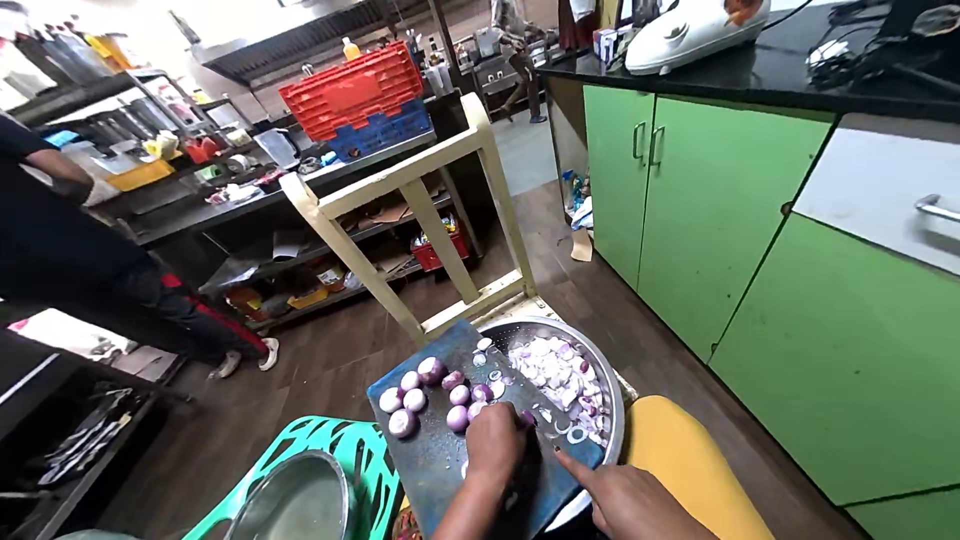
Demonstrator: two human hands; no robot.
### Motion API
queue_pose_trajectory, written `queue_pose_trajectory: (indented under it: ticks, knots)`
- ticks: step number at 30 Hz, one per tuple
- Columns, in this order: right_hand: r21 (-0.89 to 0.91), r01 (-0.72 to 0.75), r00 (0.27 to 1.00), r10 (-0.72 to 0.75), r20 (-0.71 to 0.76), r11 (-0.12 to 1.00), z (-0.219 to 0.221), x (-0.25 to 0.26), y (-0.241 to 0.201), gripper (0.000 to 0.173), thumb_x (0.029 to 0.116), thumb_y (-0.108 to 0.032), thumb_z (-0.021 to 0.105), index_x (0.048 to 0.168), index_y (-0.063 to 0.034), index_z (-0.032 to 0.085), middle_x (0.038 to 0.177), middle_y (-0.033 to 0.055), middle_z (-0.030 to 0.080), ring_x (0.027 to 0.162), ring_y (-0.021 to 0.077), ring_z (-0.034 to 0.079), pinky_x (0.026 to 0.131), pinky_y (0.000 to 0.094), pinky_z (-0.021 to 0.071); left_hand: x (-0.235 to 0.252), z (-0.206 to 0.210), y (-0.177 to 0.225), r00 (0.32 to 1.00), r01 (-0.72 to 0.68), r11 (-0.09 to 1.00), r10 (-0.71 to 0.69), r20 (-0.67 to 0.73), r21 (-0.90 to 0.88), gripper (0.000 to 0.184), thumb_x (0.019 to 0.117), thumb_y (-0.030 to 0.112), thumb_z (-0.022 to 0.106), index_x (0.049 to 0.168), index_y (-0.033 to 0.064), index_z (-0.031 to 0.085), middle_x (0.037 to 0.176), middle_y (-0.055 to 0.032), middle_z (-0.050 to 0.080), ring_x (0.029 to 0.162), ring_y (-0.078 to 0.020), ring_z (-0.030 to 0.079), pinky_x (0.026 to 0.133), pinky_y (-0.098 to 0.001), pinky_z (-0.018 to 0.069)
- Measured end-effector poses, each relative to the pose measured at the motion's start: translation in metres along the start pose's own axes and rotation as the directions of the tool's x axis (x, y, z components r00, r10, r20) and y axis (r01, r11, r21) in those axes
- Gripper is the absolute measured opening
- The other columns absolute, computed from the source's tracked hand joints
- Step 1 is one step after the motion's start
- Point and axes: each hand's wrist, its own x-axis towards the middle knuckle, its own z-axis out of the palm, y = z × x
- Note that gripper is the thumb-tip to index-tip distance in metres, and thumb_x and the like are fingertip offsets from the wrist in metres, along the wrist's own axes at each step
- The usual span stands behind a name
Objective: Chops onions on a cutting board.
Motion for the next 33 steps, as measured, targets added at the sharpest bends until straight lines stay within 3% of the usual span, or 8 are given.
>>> queue_pose_trajectory:
  ticks: [8,15,24,28,30,33]
  knots:
    - [0.019,-0.001,1.0,0.001,0.028,1.0,-0.006,0.037,-0.009,0.072,0.0973,-0.008,0.053,0.163,-0.0263,0.032,0.099,0.0222,0.071,0.097,0.0437,0.07,0.082,0.0615,0.055,0.001,-0.001,0.001,1.0,-0.017,1.0,0.017,0.004,0.004,0.029,0.0948,0.037,0.065,0.102,0.011,0.076,0.108,-0.0114,0.075,0.109,-0.03,0.071,0.093,-0.0539,0.0571]
    - [0.036,-0.034,0.998,0.032,0.049,0.999,0.004,-0.005,0.004,0.074,0.0969,-0.013,0.055,0.164,-0.0325,0.029,0.093,0.0198,0.072,0.09,0.0415,0.071,0.077,0.0598,0.0557,0.001,0.008,-0.01,0.998,-0.037,0.997,0.033,-0.056,-0.062,0.028,0.0902,0.038,0.067,0.105,0.0161,0.078,0.107,-0.0073,0.077,0.106,-0.0273,0.072,0.09,-0.0545,0.0579]
    - [0.118,-0.078,0.996,0.083,-0.03,0.99,-0.004,0.018,0.019,0.075,0.095,-0.016,0.059,0.163,-0.0314,0.031,0.097,0.0206,0.071,0.092,0.0419,0.07,0.081,0.0605,0.0556,0.003,0.0,0.002,0.992,-0.122,0.993,0.122,-0.026,0.007,0.032,0.0967,0.036,0.063,0.119,0.0183,0.077,0.123,-0.0086,0.072,0.116,-0.0287,0.069,0.099,-0.0537,0.0552]
    - [0.133,-0.075,0.996,0.08,-0.028,0.988,-0.002,0.016,0.02,0.075,0.0957,-0.017,0.057,0.164,-0.0322,0.029,0.096,0.0191,0.071,0.091,0.0406,0.07,0.08,0.0597,0.0555,0.003,0.01,-0.002,0.984,-0.155,0.983,0.145,-0.107,-0.097,0.04,0.099,0.034,0.063,0.135,0.0186,0.068,0.125,-0.008,0.072,0.116,-0.0286,0.069,0.1,-0.0532,0.055]
    - [0.154,-0.055,0.997,0.062,-0.036,0.987,-0.005,0.014,0.019,0.074,0.0962,-0.017,0.057,0.164,-0.0323,0.03,0.095,0.0186,0.071,0.091,0.0403,0.07,0.08,0.0594,0.0556,0.006,0.017,-0.007,0.977,-0.165,0.975,0.141,-0.161,-0.15,0.039,0.0965,0.034,0.068,0.132,0.0181,0.069,0.119,-0.0059,0.075,0.112,-0.0269,0.071,0.098,-0.0529,0.056]
    - [0.158,-0.005,0.998,0.014,-0.054,0.987,-0.008,0.015,0.014,0.073,0.0955,-0.017,0.057,0.163,-0.0314,0.032,0.094,0.0184,0.071,0.09,0.0398,0.07,0.08,0.0588,0.0556,0.003,0.018,-0.009,0.974,-0.145,0.979,0.116,-0.192,-0.146,0.025,0.0954,0.032,0.071,0.115,0.0174,0.077,0.112,-0.0037,0.077,0.109,-0.0251,0.072,0.096,-0.0526,0.0566]
